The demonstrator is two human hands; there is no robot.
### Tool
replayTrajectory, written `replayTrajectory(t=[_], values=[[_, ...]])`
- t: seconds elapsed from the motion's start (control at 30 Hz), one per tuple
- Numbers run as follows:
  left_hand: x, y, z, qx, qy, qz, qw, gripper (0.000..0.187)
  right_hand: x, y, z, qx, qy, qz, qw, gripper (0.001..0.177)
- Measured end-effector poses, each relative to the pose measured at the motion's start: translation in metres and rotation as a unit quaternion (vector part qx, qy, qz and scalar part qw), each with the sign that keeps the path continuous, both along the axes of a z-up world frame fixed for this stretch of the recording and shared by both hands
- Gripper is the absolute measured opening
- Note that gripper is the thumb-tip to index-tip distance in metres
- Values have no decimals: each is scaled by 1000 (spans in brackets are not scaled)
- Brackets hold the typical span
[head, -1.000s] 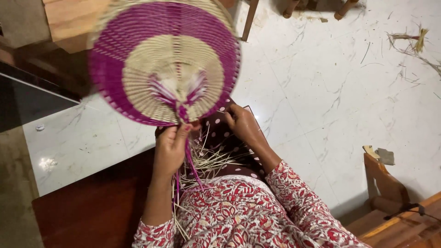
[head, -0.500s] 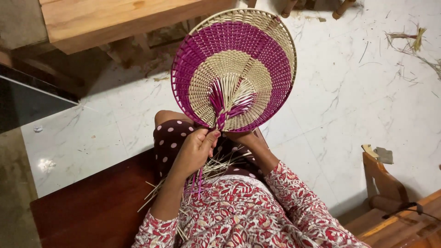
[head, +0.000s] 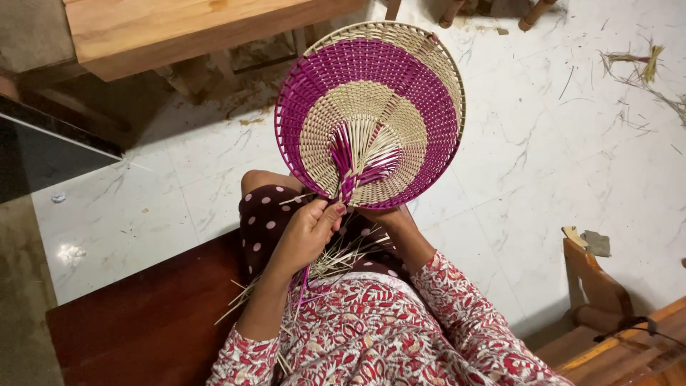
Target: Weaving a decorative hand fan using dried plant fibers, focusing on the handle and base construction.
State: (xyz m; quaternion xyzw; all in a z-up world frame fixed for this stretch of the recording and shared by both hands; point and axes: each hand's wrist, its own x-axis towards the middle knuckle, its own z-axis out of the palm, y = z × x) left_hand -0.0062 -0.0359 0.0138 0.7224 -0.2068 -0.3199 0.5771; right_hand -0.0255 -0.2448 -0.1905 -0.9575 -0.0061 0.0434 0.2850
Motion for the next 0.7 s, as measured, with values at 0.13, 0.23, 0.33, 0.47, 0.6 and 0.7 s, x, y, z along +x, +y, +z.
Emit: replayTrajectory(t=[0.13, 0.23, 0.33, 0.47, 0.6, 0.7], values=[[2, -1, -10, 8, 1, 2, 1000, 45, -4, 8, 9, 52, -1, -16, 999, 17], [4, -2, -8, 0, -9, 0, 1000, 44, -4, 6, 17, 91, 0, -12, 996, 15], [5, -8, -15, -17, -24, 9, 1000, 41, 0, 4, 24, 131, 4, 9, 991, 14], [3, -10, -8, -29, -41, 22, 998, 40, -3, 7, 33, 166, 9, 34, 985, 12], [3, -9, -14, -2, -40, 19, 999, 45, -2, 12, 44, 213, 15, 29, 976, 10], [4, -10, -7, 5, -43, 17, 999, 46, -2, 14, 53, 244, 19, 18, 970, 9]])
